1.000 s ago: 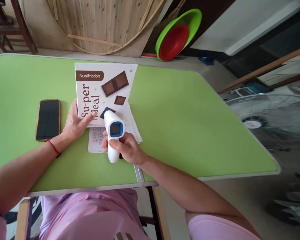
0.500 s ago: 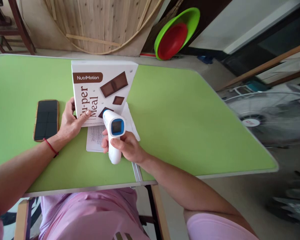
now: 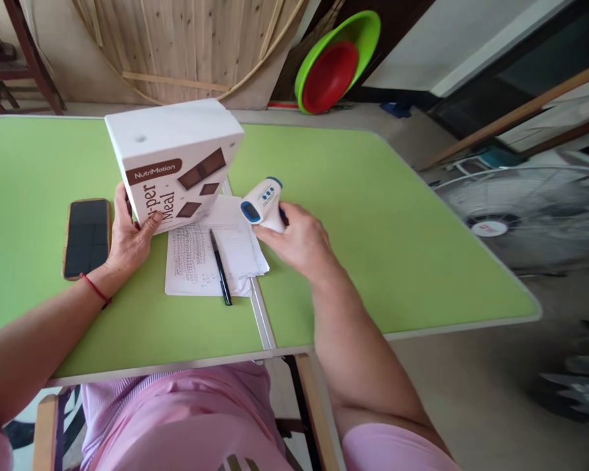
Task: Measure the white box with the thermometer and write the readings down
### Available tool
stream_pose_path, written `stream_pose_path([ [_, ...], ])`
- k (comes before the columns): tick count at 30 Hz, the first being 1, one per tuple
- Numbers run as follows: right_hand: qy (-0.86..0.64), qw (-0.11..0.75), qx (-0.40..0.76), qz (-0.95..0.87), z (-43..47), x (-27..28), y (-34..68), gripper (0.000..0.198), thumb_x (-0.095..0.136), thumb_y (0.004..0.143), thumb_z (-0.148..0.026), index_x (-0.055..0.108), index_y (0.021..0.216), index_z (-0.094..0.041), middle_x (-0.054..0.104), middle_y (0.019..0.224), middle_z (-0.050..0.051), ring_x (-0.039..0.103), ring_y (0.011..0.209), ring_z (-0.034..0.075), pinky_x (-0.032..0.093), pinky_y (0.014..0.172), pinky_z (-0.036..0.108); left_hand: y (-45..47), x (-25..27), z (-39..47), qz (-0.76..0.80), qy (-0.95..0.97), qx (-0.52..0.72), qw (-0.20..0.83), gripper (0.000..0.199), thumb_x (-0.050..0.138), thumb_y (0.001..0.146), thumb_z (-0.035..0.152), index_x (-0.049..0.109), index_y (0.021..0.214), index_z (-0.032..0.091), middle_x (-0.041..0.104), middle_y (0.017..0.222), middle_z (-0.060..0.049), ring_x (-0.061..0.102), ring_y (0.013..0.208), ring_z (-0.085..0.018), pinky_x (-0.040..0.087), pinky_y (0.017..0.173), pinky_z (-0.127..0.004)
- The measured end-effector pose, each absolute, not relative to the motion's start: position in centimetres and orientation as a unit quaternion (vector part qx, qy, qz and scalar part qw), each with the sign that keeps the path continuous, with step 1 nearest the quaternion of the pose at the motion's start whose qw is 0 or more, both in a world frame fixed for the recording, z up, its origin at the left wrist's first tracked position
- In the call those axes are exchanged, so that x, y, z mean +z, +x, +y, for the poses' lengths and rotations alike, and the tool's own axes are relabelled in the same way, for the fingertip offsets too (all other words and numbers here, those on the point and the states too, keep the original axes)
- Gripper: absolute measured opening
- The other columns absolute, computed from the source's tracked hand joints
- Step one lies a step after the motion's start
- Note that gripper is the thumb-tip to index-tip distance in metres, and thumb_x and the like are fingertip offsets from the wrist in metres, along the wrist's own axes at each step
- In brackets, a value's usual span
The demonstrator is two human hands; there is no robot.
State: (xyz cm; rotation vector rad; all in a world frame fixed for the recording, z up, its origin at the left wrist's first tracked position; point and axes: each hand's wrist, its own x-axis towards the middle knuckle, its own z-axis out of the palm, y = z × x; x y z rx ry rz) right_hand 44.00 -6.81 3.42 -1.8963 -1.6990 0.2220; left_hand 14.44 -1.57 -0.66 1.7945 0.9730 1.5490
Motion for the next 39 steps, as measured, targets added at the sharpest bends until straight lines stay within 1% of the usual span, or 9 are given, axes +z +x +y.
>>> stream_pose_path([
  [5, -0.720, 0.172, 0.069, -0.669, -6.5, 3.0, 43.8, 0.025, 0.070, 0.078, -0.032, 0.067, 0.098, -0.018, 0.068, 0.100, 0.012, 0.064, 0.088, 0.027, 0.050, 0.069, 0.037, 14.5, -0.5, -1.6, 0.366, 0.686, 0.566, 0.274, 0.055, 0.068, 0.087, 0.056, 0.048, 0.129, 0.026, 0.057, 0.130, -0.011, 0.060, 0.116, -0.028, 0.053, 0.098, -0.046],
  [11, -0.722, 0.124, 0.092, -0.674, -6.1, 2.6, 43.7, 0.022, 0.066, 0.082, -0.029, 0.065, 0.101, -0.018, 0.064, 0.101, 0.012, 0.063, 0.090, 0.027, 0.052, 0.071, 0.039, 13.9, -1.4, -1.1, 0.373, 0.686, 0.569, 0.257, 0.051, 0.049, 0.097, 0.061, 0.047, 0.137, 0.029, 0.052, 0.141, -0.010, 0.051, 0.133, -0.030, 0.041, 0.113, -0.051],
  [16, -0.715, 0.142, 0.076, -0.680, -5.9, 1.7, 44.2, 0.032, 0.067, 0.081, -0.032, 0.065, 0.110, -0.018, 0.065, 0.105, 0.014, 0.063, 0.099, 0.032, 0.055, 0.076, 0.046, 13.7, -0.6, -2.7, 0.454, 0.678, 0.569, 0.095, 0.074, 0.069, 0.085, 0.060, 0.036, 0.144, 0.030, 0.040, 0.143, -0.013, 0.040, 0.134, -0.036, 0.045, 0.104, -0.059],
  [20, -0.678, 0.229, 0.014, -0.698, -6.2, 1.5, 43.9, 0.048, 0.071, 0.077, -0.030, 0.060, 0.122, -0.017, 0.062, 0.122, 0.017, 0.060, 0.113, 0.034, 0.055, 0.089, 0.051, 15.1, 2.1, -5.9, 0.414, 0.722, 0.554, 0.017, 0.049, 0.066, 0.091, 0.038, 0.043, 0.132, 0.027, 0.042, 0.134, -0.011, 0.044, 0.127, -0.029, 0.047, 0.098, -0.052],
  [23, -0.628, 0.280, 0.026, -0.726, -7.2, 1.6, 42.3, 0.031, 0.063, 0.084, -0.032, 0.062, 0.112, -0.020, 0.067, 0.111, 0.013, 0.065, 0.097, 0.026, 0.057, 0.083, 0.043, 16.4, 3.3, -8.2, 0.253, 0.828, 0.500, 0.005, 0.028, 0.062, 0.092, 0.029, 0.048, 0.116, 0.022, 0.053, 0.114, -0.008, 0.054, 0.110, -0.023, 0.051, 0.091, -0.042],
  [26, -0.579, 0.244, 0.123, -0.768, -8.3, 1.3, 40.0, 0.030, 0.061, 0.088, -0.039, 0.062, 0.110, -0.019, 0.068, 0.083, 0.004, 0.063, 0.068, 0.018, 0.054, 0.063, 0.032, 17.4, 3.1, -9.7, 0.082, 0.933, 0.344, 0.063, 0.018, 0.052, 0.099, 0.035, 0.052, 0.106, 0.019, 0.064, 0.105, -0.009, 0.061, 0.098, -0.021, 0.052, 0.084, -0.036],
  [32, -0.551, 0.224, 0.131, -0.793, -8.7, 1.2, 38.6, 0.038, 0.056, 0.086, -0.023, 0.064, 0.123, -0.020, 0.069, 0.084, 0.005, 0.063, 0.071, 0.019, 0.053, 0.068, 0.033, 17.8, 1.6, -10.2, 0.031, 0.977, 0.179, 0.115, 0.046, 0.054, 0.094, 0.054, 0.062, 0.109, 0.011, 0.067, 0.121, -0.018, 0.063, 0.108, -0.029, 0.042, 0.107, -0.051],
  [36, -0.548, 0.298, 0.150, -0.767, -8.5, 2.0, 39.9, 0.038, 0.045, 0.090, -0.021, 0.069, 0.119, -0.023, 0.068, 0.088, 0.005, 0.063, 0.076, 0.019, 0.056, 0.077, 0.037, 17.4, 1.5, -9.9, 0.070, 0.980, 0.094, 0.158, 0.075, 0.062, 0.085, 0.062, 0.051, 0.139, 0.011, 0.046, 0.154, -0.020, 0.040, 0.145, -0.037, 0.017, 0.122, -0.065],
  [39, -0.548, 0.387, 0.153, -0.726, -8.5, 2.6, 40.5, 0.038, 0.040, 0.093, -0.025, 0.067, 0.119, -0.024, 0.068, 0.100, 0.008, 0.066, 0.093, 0.022, 0.056, 0.089, 0.042, 17.3, 1.5, -10.1, 0.084, 0.982, 0.051, 0.160, 0.088, 0.061, 0.084, 0.063, 0.038, 0.152, 0.011, 0.031, 0.163, -0.019, 0.027, 0.152, -0.037, 0.006, 0.124, -0.066],
])
